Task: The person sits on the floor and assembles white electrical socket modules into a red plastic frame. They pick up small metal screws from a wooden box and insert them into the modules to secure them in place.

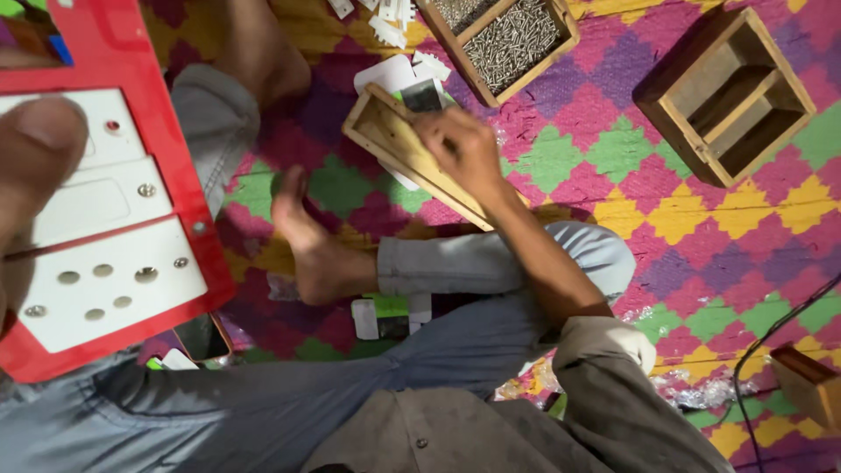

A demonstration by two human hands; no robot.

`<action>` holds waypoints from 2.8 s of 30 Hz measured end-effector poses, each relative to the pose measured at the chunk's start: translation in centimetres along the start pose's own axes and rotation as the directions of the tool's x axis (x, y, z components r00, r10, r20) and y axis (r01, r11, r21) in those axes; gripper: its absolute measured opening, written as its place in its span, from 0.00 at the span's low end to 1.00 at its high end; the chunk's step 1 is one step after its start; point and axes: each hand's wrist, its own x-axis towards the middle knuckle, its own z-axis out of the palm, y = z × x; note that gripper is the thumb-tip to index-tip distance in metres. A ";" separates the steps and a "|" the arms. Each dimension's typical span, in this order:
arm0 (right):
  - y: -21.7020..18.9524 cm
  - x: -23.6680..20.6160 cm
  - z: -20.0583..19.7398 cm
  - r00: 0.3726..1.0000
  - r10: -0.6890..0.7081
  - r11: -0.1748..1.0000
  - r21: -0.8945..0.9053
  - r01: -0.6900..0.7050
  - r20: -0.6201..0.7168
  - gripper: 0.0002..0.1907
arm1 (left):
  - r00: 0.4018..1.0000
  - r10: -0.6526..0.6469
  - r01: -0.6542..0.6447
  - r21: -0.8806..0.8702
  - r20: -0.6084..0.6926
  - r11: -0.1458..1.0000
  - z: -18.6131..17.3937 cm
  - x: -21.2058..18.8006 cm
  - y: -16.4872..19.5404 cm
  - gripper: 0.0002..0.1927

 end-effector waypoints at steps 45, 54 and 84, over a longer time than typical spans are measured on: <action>4.2 3.3 -6.3 0.904 0.371 0.722 -0.547 -0.423 -0.210 0.11 | 0.938 0.312 -0.347 -0.485 -0.153 0.803 16.7 -3.0 -15.5 0.13; 3.4 3.5 -6.5 0.888 0.424 0.713 -0.539 -0.448 -0.177 0.16 | 0.941 0.286 -0.339 -0.462 -0.182 0.819 16.1 -3.5 -15.1 0.12; 5.4 2.9 -8.2 0.824 0.487 0.680 -0.466 -0.565 -0.289 0.14 | 0.959 0.229 -0.284 -0.492 -0.170 0.823 15.8 -2.7 -16.0 0.12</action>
